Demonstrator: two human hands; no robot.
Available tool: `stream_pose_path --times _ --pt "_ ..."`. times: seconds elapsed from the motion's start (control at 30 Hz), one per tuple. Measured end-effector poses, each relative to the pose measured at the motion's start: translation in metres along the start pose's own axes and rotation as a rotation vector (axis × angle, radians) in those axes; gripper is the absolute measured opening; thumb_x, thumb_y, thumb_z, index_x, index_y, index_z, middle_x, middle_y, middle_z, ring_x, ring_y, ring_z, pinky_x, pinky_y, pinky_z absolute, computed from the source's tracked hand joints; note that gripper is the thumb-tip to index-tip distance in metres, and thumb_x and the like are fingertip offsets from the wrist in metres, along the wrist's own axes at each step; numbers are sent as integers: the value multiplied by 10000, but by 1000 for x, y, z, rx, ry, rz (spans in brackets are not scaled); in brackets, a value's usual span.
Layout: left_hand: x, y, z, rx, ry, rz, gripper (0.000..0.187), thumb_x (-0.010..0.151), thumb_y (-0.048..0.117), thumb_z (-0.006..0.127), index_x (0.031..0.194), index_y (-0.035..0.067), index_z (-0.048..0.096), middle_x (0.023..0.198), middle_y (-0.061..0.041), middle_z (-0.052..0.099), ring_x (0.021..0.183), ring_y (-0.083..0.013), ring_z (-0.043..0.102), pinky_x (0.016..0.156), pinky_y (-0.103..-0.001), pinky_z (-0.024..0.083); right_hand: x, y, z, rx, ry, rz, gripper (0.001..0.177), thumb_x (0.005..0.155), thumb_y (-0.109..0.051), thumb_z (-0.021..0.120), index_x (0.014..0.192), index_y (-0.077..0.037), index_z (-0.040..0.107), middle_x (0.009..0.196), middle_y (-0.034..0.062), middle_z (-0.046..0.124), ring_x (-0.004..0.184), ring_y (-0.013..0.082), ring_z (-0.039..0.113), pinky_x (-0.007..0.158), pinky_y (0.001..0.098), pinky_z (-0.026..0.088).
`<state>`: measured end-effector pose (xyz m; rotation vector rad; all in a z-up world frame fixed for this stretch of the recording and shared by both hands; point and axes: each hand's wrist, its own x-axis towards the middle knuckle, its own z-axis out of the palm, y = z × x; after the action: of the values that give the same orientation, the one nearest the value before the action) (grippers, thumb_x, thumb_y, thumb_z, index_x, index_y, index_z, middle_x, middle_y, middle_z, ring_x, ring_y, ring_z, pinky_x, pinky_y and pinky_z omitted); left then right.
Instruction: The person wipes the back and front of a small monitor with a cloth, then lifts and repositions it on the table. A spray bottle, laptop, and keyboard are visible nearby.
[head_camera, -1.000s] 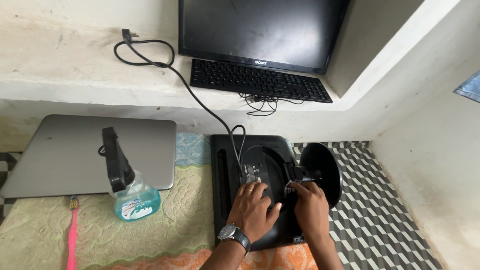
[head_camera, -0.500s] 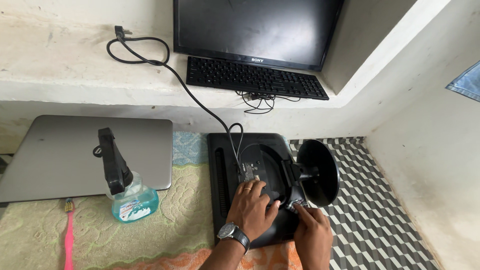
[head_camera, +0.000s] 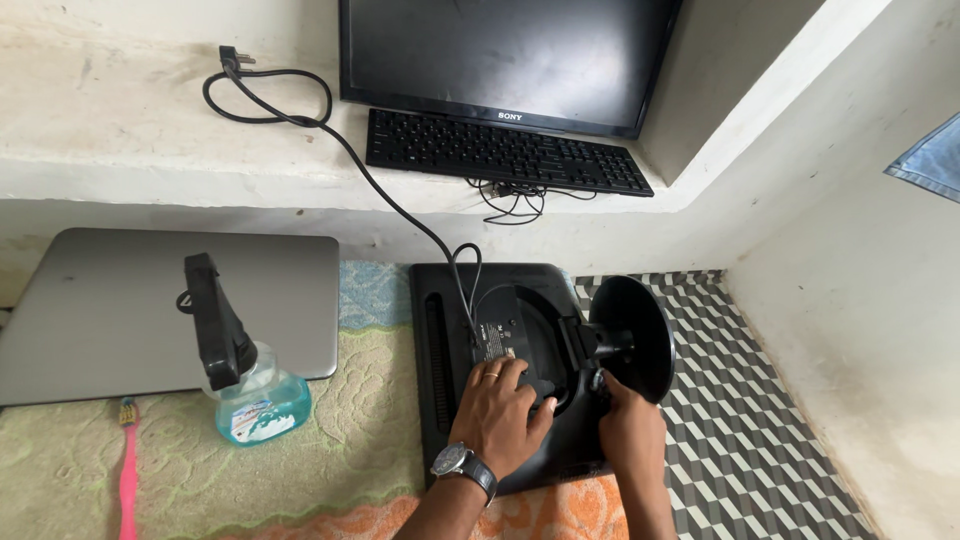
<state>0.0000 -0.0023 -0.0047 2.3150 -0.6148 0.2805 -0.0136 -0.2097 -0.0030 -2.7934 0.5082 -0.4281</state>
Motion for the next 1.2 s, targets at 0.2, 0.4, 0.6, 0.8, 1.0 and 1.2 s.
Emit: stream_pose_path --times 0.2,0.4,0.6,0.8,1.0,1.2 --pt "0 2 -4 7 29 27 449 966 373 586 857 -18 777 1281 -226 623 1296 -389 504 1121 -529 333 5 -11 -26 -263 -312 -43 397 826 4 592 1145 -156 765 916 180 768 879 339 760 805 440 609" --pt "2 2 -7 -6 -22 7 443 952 377 597 855 -20 769 1277 -229 616 1297 -378 505 1113 -512 344 51 -47 -32 127 104 -254 343 849 -29 604 1131 -119 779 1014 187 743 933 375 724 819 443 578" --pt "5 -2 2 -2 5 22 434 948 388 592 969 -13 757 1254 -233 634 1287 -390 512 1096 -541 330 84 -84 13 235 183 -460 491 803 98 505 1193 -71 750 1234 150 710 1067 344 705 911 402 570" --pt "9 -3 1 72 -116 51 458 945 387 562 945 -26 758 1205 -247 654 1271 -399 524 1088 -539 357 83 -82 22 148 118 -352 433 836 24 540 1203 -84 741 1216 163 699 1056 353 696 900 415 564" --pt "30 2 -6 107 -148 42 460 891 394 577 773 -14 754 1026 -197 660 1062 -355 582 951 -508 444 69 -81 12 -125 71 -345 222 919 -208 631 1045 -93 774 1080 84 765 1091 328 657 961 444 481" --pt "36 3 -8 84 -72 41 417 830 392 622 742 4 749 934 -164 626 994 -331 564 868 -494 440 72 -79 20 -16 300 -522 366 786 -38 587 1100 -56 774 1148 125 757 999 346 661 865 438 480"
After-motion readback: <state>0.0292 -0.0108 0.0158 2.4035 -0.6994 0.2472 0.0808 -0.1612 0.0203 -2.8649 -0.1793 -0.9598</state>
